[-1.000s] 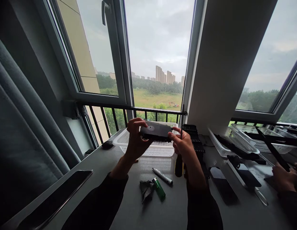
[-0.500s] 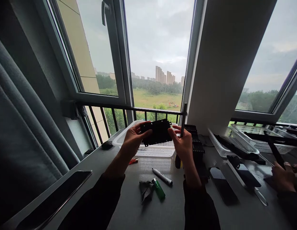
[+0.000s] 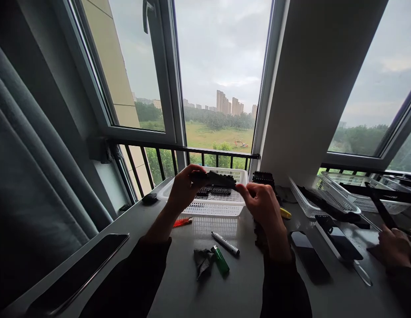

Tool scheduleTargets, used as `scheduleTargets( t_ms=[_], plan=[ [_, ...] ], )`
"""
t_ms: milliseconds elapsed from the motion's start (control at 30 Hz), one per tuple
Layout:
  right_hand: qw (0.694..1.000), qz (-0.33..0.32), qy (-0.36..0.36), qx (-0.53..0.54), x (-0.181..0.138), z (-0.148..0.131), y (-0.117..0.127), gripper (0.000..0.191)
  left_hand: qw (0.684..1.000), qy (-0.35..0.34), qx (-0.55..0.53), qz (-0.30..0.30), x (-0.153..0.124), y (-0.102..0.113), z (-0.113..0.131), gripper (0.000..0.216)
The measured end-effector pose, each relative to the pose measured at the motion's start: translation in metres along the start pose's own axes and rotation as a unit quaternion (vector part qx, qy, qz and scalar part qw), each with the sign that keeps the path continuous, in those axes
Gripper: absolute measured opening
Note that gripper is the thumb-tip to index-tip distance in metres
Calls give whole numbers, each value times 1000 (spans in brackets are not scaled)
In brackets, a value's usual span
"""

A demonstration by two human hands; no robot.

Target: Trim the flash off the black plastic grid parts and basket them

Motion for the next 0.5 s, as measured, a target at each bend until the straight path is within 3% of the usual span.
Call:
scheduleTargets(
  t_ms=[133, 300, 500],
  plan=[
    [992, -49, 31, -113, -2, -1, -2, 63, 998, -37, 34, -32, -2, 1, 2, 16],
    [987, -23, 31, -157, 0, 5, -9, 63, 994, -65, 67, -63, -5, 1, 2, 12],
    [986, 2, 9, -166, 2, 17, -5, 64, 997, -59, 50, -17, -3, 5, 4, 14]
  ],
)
Point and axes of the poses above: each hand's wrist, its own x-axis towards the middle knuckle, its own y-axis out of the back of the hand, z = x × y, the point moved 1 cm from there along x, towards the middle knuckle
